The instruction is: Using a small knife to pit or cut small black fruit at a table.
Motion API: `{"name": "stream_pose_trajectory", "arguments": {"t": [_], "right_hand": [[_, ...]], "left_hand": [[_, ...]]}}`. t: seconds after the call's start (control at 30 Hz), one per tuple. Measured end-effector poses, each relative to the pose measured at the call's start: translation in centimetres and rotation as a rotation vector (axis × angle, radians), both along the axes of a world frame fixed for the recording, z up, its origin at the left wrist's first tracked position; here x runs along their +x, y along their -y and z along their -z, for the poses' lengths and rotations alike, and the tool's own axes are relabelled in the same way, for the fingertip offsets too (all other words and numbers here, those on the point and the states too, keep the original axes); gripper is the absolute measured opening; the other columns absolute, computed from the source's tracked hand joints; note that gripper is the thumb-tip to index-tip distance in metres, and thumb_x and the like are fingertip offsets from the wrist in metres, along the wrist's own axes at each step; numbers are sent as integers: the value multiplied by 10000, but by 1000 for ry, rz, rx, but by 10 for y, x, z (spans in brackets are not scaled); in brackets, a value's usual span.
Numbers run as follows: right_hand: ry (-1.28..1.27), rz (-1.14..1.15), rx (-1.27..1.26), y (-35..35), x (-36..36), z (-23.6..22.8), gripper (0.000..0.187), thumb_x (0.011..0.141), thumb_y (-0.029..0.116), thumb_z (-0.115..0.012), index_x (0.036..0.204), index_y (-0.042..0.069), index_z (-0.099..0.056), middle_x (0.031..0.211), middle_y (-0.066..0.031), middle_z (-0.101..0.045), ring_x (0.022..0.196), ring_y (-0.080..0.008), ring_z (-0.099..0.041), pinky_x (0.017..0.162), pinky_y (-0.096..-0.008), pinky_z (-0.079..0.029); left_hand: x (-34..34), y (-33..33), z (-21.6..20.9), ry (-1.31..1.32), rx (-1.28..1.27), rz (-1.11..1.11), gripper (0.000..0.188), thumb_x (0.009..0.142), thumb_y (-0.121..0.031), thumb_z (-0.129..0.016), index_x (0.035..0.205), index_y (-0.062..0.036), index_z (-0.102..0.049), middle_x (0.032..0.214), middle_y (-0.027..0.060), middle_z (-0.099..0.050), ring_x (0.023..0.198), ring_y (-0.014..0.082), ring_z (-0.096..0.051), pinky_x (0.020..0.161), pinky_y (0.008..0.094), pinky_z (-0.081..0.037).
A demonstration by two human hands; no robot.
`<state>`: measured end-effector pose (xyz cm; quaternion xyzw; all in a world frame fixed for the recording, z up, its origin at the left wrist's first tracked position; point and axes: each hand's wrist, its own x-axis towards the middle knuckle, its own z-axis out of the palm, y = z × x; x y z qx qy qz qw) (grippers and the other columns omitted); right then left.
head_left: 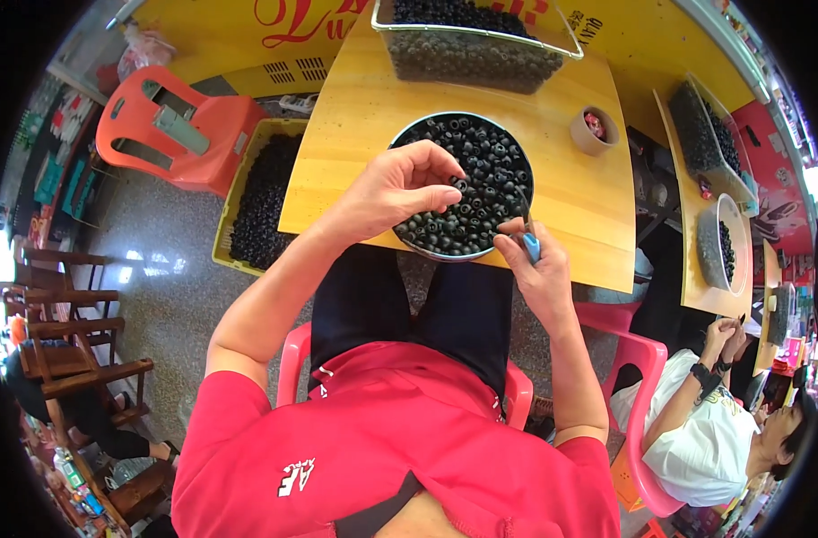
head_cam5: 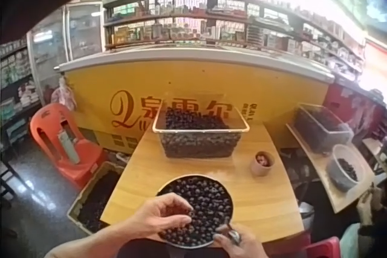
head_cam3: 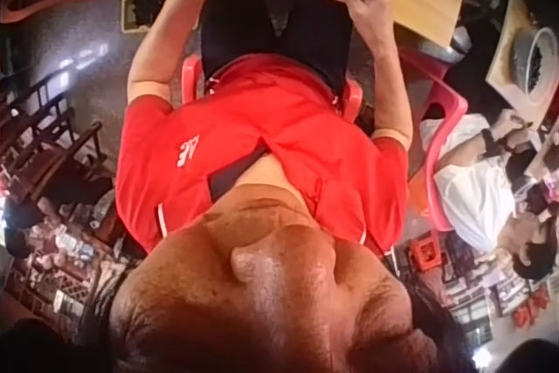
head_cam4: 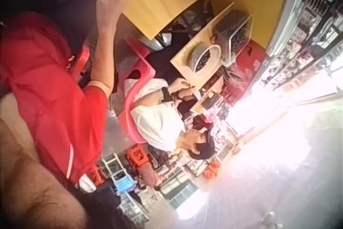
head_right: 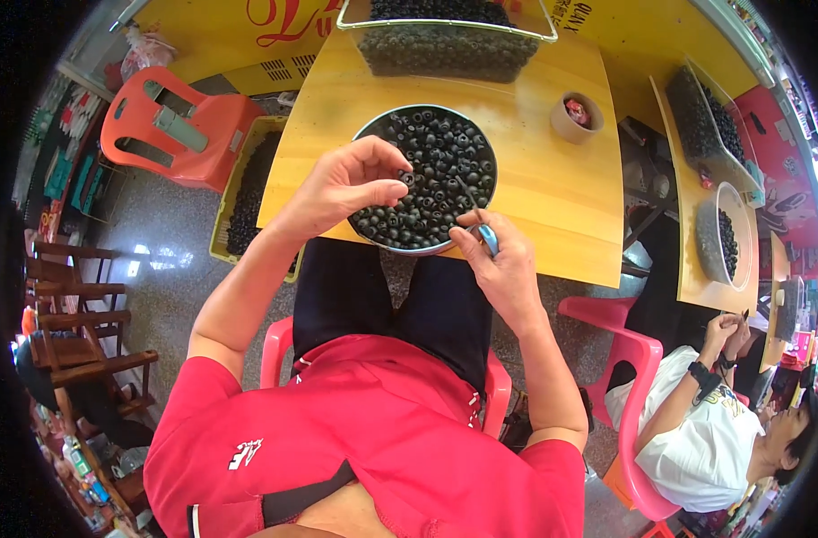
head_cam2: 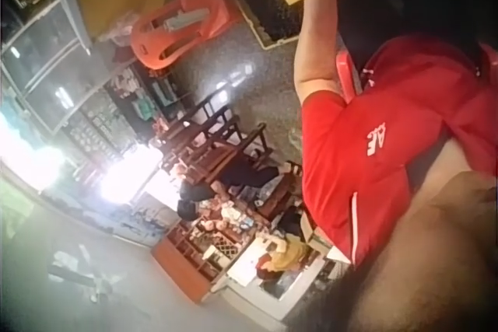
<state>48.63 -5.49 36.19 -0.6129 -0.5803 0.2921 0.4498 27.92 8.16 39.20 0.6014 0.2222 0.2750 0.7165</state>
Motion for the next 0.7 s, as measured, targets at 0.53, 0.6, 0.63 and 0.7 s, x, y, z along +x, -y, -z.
{"name": "stream_pose_trajectory", "arguments": {"t": [0.53, 0.6, 0.63, 0.7], "right_hand": [[-461, 32, 13, -39, -52, -37, 209, 921, 206, -650, 1033, 30, -646, 663, 54, -530, 508, 0, -379, 444, -170, -272], [-548, 12, 4, -42, -53, -38, 205, 914, 207, -659, 1022, 33, -643, 653, 56, -522, 502, -4, -384, 437, -173, -273], [-638, -4, -5, -43, -54, -39, 202, 908, 207, -667, 1011, 36, -639, 644, 58, -513, 496, -8, -388, 430, -176, -273], [-683, -21, -26, -45, -52, -42, 199, 901, 205, -674, 1000, 37, -635, 634, 55, -506, 489, -13, -388, 425, -179, -274]], "left_hand": [[7, 20, 11, 300, 21, -193, 234, 847, 13, -678, 1049, -39, -572, 1025, 22, -573, 914, 83, -575, 815, 236, -493], [8, 21, 15, 350, 137, -209, 228, 853, 33, -660, 1050, -30, -561, 1060, 28, -531, 986, 98, -560, 877, 250, -477], [7, 22, 15, 352, 138, -214, 228, 853, 33, -660, 1050, -30, -561, 1060, 28, -531, 986, 98, -560, 877, 250, -477], [6, 25, 11, 294, 119, -189, 240, 854, 33, -660, 1060, -24, -551, 1060, 28, -503, 1000, 100, -554, 881, 260, -477]]}}
